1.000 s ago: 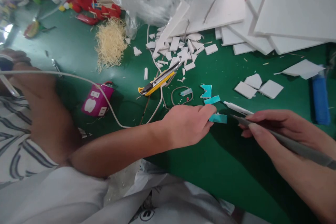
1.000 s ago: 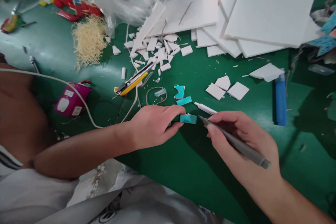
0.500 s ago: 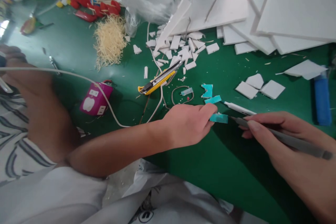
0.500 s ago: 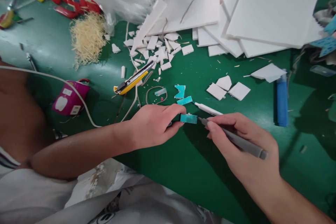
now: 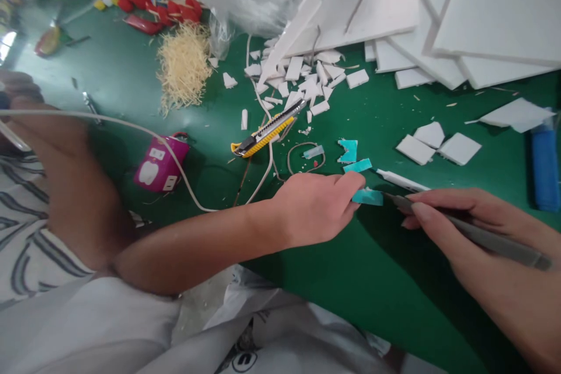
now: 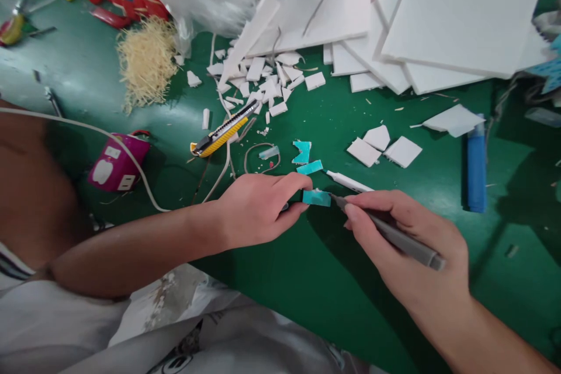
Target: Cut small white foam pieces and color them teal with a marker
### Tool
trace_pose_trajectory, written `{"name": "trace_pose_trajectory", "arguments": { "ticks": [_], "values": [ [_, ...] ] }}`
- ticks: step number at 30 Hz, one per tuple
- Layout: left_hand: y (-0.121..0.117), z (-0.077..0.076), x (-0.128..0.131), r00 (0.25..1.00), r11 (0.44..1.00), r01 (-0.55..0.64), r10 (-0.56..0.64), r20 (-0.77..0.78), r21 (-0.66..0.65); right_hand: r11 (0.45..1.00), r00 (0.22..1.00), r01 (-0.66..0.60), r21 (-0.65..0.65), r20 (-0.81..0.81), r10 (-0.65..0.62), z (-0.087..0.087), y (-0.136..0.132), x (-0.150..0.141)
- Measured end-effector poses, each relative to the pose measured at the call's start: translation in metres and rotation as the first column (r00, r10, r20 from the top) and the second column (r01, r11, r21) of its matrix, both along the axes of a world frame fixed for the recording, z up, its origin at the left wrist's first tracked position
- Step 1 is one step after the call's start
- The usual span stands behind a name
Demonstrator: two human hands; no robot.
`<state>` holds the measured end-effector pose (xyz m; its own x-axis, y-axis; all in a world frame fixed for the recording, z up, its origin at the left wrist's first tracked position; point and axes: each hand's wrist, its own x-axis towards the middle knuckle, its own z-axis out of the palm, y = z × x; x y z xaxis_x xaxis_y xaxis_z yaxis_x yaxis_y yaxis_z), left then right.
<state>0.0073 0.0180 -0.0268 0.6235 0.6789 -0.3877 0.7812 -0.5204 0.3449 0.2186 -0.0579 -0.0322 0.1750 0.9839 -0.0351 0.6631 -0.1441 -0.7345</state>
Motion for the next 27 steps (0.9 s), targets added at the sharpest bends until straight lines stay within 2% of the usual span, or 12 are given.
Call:
{"name": "trace_pose_trajectory", "arguments": {
  "ticks": [6, 9, 12, 27],
  "values": [
    [-0.001, 0.001, 0.001, 1.000, 1.000, -0.007, 0.007, 0.002, 0.012, 0.998, 0.996, 0.053, -0.015, -0.065, -0.054, 0.009, 0.011, -0.012],
    [-0.001, 0.001, 0.001, 1.000, 1.000, -0.012, 0.012, 0.007, 0.013, 0.992, 0.979, 0.098, -0.083, -0.168, -0.111, 0.015, 0.020, -0.019],
    [-0.002, 0.001, 0.000, 0.999, 0.999, -0.019, 0.018, 0.030, 0.030, 0.987, 0.967, 0.093, -0.132, -0.223, -0.121, 0.019, 0.023, -0.020],
    [-0.003, -0.002, -0.002, 0.999, 0.998, -0.009, 0.005, 0.050, 0.065, 0.985, 0.963, 0.097, -0.142, -0.237, -0.129, 0.018, 0.023, -0.016]
  ]
}}
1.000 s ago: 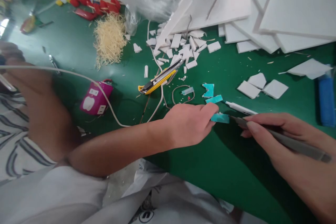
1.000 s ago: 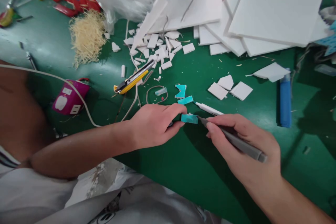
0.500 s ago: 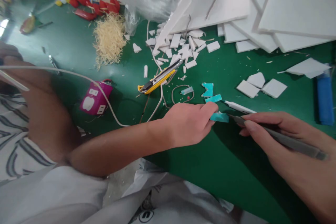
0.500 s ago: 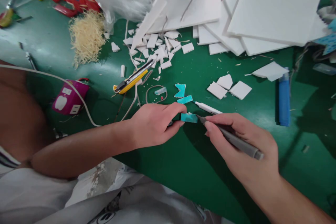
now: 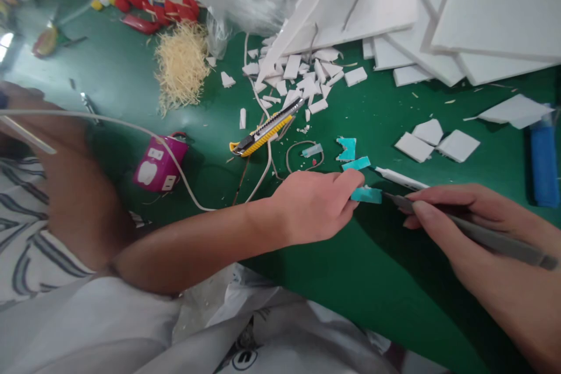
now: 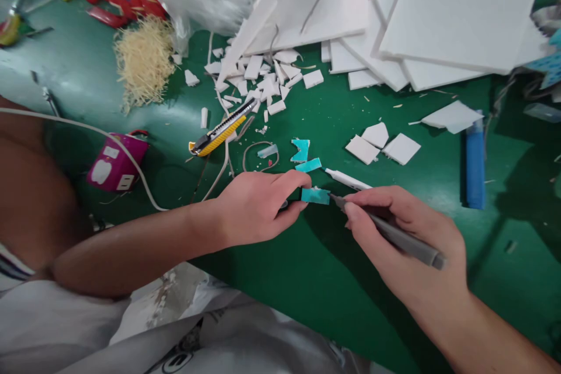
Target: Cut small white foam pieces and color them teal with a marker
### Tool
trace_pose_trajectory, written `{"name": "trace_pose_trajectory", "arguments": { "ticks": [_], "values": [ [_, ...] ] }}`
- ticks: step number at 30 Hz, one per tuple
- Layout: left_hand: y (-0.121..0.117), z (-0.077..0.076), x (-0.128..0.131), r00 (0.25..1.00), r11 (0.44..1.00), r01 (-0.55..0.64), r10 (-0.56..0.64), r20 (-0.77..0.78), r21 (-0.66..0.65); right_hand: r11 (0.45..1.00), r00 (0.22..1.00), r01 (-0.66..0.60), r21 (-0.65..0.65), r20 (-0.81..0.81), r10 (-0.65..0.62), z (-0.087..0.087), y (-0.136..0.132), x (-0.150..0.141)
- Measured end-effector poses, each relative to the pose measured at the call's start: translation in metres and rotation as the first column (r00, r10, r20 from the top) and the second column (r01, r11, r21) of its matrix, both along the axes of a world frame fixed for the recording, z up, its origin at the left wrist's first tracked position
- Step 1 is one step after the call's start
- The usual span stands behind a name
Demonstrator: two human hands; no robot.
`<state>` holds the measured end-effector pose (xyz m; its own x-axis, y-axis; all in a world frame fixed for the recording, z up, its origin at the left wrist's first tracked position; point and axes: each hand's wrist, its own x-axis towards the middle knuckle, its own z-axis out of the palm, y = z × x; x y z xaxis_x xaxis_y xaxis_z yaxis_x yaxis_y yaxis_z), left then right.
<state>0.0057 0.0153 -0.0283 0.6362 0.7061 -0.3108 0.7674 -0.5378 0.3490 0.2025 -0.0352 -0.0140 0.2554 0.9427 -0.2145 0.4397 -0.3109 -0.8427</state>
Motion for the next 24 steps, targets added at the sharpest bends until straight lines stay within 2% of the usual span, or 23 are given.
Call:
{"name": "trace_pose_trajectory", "arguments": {
  "ticks": [14, 24],
  "values": [
    [0.0007, 0.0018, 0.0019, 1.000, 0.999, -0.009, 0.008, -0.013, -0.041, 0.999, 0.997, -0.030, 0.030, 0.076, 0.028, -0.0012, -0.0004, -0.0022],
    [0.0008, 0.0026, 0.0022, 1.000, 0.999, -0.006, 0.005, -0.016, -0.038, 1.000, 0.997, -0.013, 0.017, 0.073, 0.012, 0.0000, 0.0001, -0.0007]
  ]
}}
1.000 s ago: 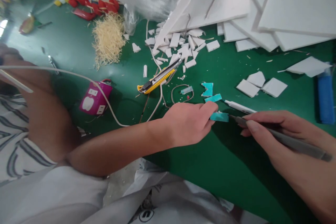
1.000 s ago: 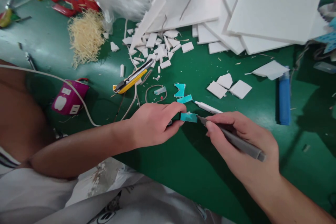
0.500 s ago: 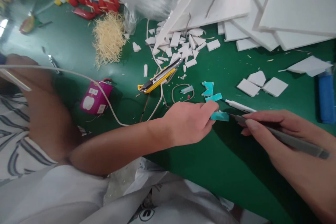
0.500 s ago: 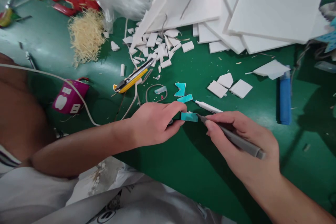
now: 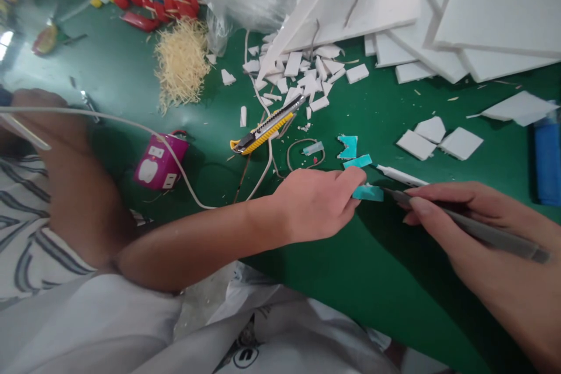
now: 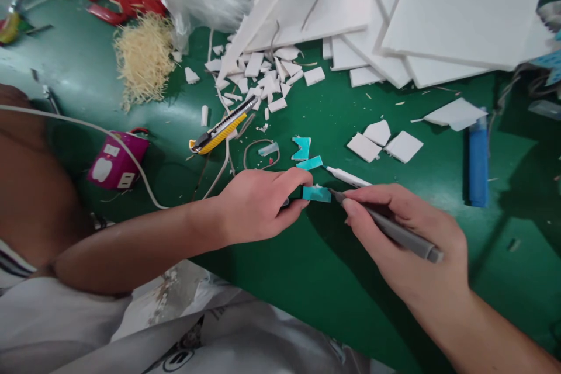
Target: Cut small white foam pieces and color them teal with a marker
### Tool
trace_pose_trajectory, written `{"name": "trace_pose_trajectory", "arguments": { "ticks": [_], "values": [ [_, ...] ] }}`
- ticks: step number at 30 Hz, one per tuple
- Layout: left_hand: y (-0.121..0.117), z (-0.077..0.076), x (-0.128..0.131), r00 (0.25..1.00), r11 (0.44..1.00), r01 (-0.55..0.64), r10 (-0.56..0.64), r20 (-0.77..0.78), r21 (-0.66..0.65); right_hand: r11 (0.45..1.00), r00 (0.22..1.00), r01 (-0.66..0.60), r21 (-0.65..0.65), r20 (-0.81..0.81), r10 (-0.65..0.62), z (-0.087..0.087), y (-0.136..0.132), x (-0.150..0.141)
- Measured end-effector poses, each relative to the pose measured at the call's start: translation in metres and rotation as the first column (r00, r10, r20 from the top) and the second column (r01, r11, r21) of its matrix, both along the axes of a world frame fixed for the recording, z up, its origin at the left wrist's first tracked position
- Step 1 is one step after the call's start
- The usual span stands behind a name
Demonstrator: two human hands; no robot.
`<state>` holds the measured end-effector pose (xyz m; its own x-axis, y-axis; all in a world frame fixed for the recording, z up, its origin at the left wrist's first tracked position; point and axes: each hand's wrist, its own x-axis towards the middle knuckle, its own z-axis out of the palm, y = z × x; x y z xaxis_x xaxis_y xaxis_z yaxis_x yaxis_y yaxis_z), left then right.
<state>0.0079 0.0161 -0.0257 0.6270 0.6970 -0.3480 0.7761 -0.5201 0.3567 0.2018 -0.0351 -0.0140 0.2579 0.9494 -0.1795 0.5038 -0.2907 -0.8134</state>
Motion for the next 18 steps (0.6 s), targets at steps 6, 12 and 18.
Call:
{"name": "trace_pose_trajectory", "arguments": {
  "ticks": [6, 12, 18],
  "values": [
    [0.0000, -0.0004, 0.0001, 1.000, 1.000, 0.000, 0.000, -0.004, 0.005, 1.000, 1.000, 0.008, 0.000, 0.007, -0.008, 0.0000, 0.0005, 0.0011],
    [-0.0002, -0.0022, -0.0006, 1.000, 1.000, -0.002, 0.002, 0.011, 0.013, 1.000, 1.000, 0.014, 0.006, 0.014, -0.014, -0.0013, -0.0018, -0.0004],
    [-0.0005, -0.0027, -0.0013, 1.000, 1.000, 0.002, -0.002, 0.006, 0.013, 1.000, 1.000, 0.015, 0.007, -0.009, -0.015, -0.0020, -0.0008, -0.0022]
  ]
}}
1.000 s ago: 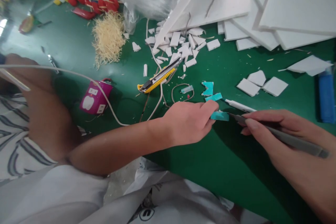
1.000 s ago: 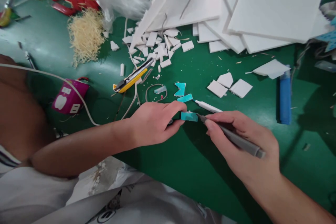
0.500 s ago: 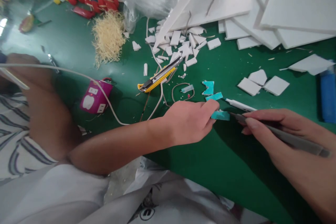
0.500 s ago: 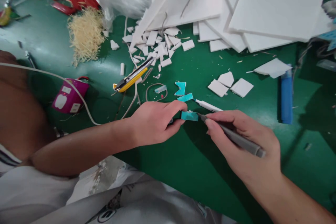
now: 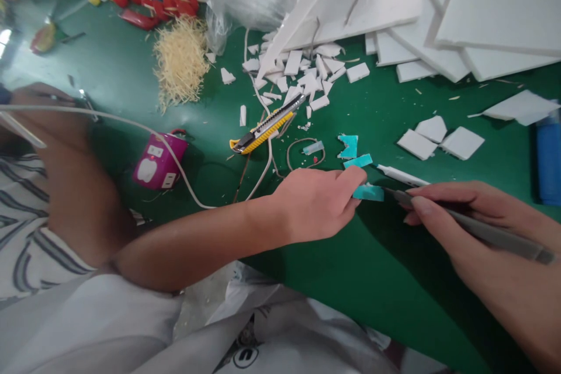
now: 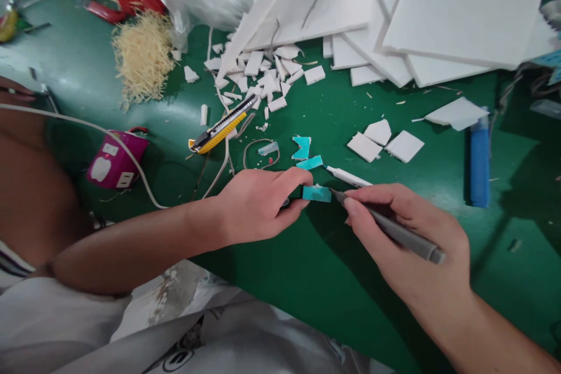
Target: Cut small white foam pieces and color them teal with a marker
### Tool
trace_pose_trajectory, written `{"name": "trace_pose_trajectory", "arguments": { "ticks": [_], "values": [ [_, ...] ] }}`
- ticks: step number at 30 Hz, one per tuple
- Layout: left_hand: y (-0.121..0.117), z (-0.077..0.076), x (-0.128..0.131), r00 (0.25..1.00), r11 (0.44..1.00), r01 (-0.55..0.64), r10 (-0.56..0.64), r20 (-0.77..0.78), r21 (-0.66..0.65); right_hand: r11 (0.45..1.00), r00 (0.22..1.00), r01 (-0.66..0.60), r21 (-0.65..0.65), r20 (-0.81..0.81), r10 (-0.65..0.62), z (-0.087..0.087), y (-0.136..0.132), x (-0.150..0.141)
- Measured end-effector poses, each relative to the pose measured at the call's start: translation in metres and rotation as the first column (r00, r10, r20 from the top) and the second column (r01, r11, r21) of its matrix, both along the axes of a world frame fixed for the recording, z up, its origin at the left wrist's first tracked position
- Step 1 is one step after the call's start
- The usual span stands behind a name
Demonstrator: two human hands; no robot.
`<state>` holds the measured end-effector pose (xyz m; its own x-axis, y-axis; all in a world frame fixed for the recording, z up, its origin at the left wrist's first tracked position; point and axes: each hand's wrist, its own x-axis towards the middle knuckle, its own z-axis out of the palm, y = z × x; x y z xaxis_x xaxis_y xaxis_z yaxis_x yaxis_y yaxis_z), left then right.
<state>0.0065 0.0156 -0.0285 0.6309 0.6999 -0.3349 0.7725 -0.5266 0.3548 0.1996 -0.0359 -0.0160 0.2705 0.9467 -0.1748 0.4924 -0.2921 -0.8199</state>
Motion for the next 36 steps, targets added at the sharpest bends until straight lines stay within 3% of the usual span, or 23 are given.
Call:
{"name": "trace_pose_trajectory", "arguments": {
  "ticks": [36],
  "values": [
    [-0.0001, -0.0012, 0.0019, 1.000, 1.000, 0.005, -0.004, -0.010, 0.020, 0.998, 0.998, -0.065, 0.016, 0.021, 0.065, -0.0012, -0.0012, 0.0018]
  ]
}}
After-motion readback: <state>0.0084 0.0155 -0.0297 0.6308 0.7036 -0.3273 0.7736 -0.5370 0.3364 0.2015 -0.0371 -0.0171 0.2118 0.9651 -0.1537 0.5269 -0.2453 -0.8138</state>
